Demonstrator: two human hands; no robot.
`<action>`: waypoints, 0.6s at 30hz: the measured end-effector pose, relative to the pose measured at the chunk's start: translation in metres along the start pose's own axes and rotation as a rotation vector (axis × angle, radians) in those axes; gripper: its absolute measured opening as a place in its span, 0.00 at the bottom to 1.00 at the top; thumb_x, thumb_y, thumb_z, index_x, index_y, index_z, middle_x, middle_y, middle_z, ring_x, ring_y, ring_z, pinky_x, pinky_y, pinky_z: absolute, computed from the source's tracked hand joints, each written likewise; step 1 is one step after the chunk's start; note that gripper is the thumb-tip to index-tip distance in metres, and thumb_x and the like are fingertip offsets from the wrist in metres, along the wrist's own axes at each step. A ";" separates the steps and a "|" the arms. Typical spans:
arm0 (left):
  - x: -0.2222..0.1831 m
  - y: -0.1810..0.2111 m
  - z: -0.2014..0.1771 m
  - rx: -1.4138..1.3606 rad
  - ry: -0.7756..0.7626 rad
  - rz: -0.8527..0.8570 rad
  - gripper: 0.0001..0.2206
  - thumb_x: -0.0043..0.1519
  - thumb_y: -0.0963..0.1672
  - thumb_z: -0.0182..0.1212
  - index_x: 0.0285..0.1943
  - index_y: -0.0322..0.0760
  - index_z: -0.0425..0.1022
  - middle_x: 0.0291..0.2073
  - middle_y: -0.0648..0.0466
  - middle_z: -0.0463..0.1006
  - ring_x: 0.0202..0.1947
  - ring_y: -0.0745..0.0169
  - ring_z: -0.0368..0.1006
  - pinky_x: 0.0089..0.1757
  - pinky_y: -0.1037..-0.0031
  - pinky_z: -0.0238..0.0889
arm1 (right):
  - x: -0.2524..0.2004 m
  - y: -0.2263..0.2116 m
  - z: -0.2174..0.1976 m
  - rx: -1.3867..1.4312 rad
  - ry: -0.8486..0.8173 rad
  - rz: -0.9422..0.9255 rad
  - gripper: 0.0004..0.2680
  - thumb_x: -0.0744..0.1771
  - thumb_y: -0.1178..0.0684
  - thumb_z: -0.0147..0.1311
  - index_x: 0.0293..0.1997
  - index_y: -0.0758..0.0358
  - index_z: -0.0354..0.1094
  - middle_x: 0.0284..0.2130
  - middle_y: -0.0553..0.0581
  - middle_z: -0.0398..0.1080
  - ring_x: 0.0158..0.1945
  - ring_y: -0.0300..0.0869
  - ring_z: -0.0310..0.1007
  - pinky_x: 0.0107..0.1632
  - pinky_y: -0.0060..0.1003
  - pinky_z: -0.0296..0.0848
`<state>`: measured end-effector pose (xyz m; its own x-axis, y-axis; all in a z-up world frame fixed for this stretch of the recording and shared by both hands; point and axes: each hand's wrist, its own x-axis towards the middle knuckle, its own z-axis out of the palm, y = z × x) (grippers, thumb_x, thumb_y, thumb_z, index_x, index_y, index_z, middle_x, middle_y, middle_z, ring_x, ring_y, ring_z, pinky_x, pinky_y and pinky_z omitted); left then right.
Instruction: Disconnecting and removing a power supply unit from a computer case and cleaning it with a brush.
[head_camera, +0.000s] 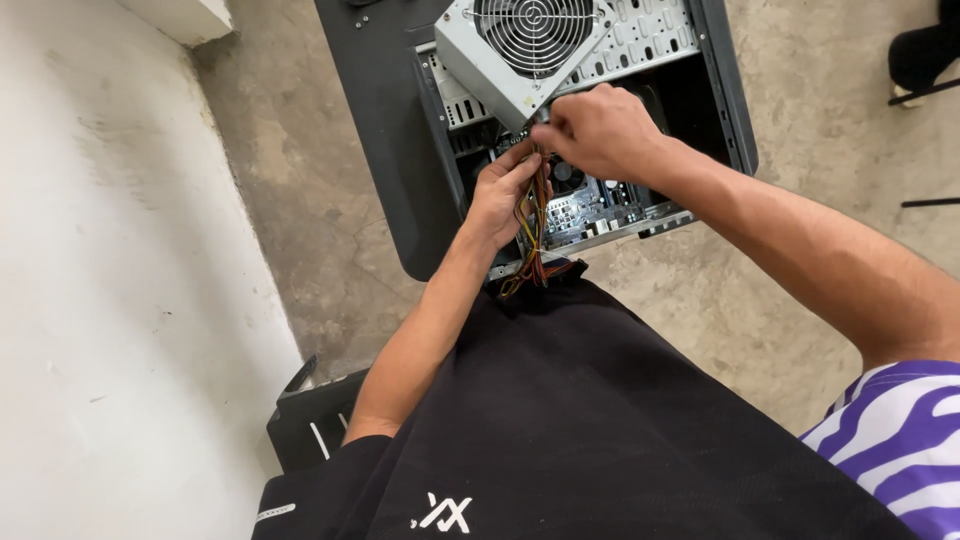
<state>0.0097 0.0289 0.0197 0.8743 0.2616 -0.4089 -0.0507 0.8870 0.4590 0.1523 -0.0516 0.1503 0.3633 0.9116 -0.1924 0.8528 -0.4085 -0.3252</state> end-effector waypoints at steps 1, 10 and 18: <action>0.001 -0.001 0.000 -0.012 0.032 -0.010 0.14 0.64 0.38 0.64 0.59 0.33 0.78 0.38 0.51 0.82 0.38 0.61 0.79 0.35 0.68 0.77 | 0.004 -0.008 -0.005 0.105 -0.091 0.237 0.18 0.73 0.40 0.46 0.28 0.61 0.66 0.19 0.53 0.72 0.26 0.49 0.70 0.35 0.50 0.67; 0.001 -0.001 -0.002 0.092 -0.019 0.038 0.12 0.66 0.41 0.63 0.58 0.34 0.79 0.35 0.55 0.81 0.32 0.63 0.77 0.34 0.72 0.74 | 0.021 -0.029 -0.049 0.733 -0.668 0.677 0.20 0.76 0.45 0.32 0.42 0.71 0.72 0.34 0.67 0.77 0.36 0.52 0.78 0.45 0.45 0.73; 0.019 -0.018 -0.012 0.102 0.059 0.099 0.14 0.65 0.40 0.67 0.59 0.32 0.77 0.39 0.51 0.83 0.35 0.58 0.82 0.36 0.66 0.82 | 0.022 0.035 0.020 0.974 -0.735 0.657 0.16 0.69 0.46 0.44 0.43 0.73 0.72 0.33 0.73 0.77 0.36 0.55 0.82 0.32 0.39 0.77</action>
<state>0.0212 0.0228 -0.0058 0.8371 0.3710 -0.4020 -0.0837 0.8131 0.5760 0.1827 -0.0463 0.1164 0.0538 0.4324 -0.9001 -0.1093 -0.8934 -0.4357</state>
